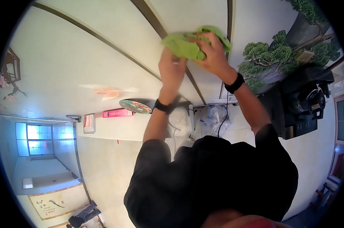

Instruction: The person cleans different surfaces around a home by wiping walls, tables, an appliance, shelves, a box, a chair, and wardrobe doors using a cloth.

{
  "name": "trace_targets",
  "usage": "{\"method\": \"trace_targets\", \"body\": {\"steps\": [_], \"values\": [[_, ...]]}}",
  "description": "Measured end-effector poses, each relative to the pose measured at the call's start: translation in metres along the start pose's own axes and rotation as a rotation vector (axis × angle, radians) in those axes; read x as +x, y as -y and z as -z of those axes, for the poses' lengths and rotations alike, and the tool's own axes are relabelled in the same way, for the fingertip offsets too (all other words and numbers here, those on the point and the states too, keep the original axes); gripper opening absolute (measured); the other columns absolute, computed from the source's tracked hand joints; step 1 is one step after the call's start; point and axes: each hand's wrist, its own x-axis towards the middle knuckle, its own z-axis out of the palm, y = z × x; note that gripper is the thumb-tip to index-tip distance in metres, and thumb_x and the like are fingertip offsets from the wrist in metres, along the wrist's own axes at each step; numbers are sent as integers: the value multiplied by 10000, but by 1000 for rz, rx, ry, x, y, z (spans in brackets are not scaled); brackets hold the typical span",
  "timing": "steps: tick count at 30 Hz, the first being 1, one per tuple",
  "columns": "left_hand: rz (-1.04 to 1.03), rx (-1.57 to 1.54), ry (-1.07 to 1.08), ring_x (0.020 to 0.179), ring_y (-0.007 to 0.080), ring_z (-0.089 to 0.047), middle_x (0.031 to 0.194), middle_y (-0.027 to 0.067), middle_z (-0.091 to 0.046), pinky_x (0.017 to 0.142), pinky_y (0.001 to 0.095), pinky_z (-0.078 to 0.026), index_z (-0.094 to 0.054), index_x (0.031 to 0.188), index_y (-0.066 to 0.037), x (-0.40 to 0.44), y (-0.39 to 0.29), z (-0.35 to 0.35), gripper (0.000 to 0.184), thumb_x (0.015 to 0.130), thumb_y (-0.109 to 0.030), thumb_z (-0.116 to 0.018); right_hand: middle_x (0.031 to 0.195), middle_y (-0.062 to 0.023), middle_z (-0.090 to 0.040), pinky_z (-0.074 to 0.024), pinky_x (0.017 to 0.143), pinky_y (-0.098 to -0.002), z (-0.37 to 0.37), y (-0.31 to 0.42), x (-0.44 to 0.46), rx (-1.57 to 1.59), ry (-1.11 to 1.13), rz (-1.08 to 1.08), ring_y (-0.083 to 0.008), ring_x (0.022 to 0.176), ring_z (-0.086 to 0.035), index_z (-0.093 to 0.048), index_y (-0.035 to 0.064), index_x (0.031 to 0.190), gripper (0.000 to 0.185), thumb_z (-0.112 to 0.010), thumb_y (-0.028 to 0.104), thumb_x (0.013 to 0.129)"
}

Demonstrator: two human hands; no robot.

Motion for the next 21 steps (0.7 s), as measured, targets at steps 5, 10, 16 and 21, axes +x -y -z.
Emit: {"method": "trace_targets", "body": {"steps": [5,10,16,21], "values": [[-123,-1,-37,781,265,-673,987,139,-652,615,317,-546,-583,1096,-23,14,9,5,339,777,-6,-696,1121,-75,-572,-457,876,-398,-11,1,10,-65,-101,76,-293,1031,-537,-650,147,1172,492,-754,143,691],[5,-48,6,736,229,-672,938,119,-668,593,306,-544,-593,1120,-41,-17,45,6,366,771,-15,-702,1100,-116,-564,-455,884,-414,-37,-5,-30,-124,55,-4,-312,1036,-548,-657,114,1142,492,-789,164,671],[204,71,126,729,269,-671,854,133,-678,617,364,-533,-596,1089,-55,-64,109,33,333,776,-69,-709,1105,-148,-542,-464,879,-421,-92,1,-86,-103,256,-98,-341,1026,-549,-643,79,1134,475,-777,140,683],[443,89,199,742,314,-657,869,149,-675,658,395,-519,-614,1075,-54,-93,158,63,295,797,-106,-697,1153,-138,-505,-470,887,-412,-134,19,-103,-80,407,-98,-337,1049,-544,-606,81,1173,441,-704,115,745]]}}
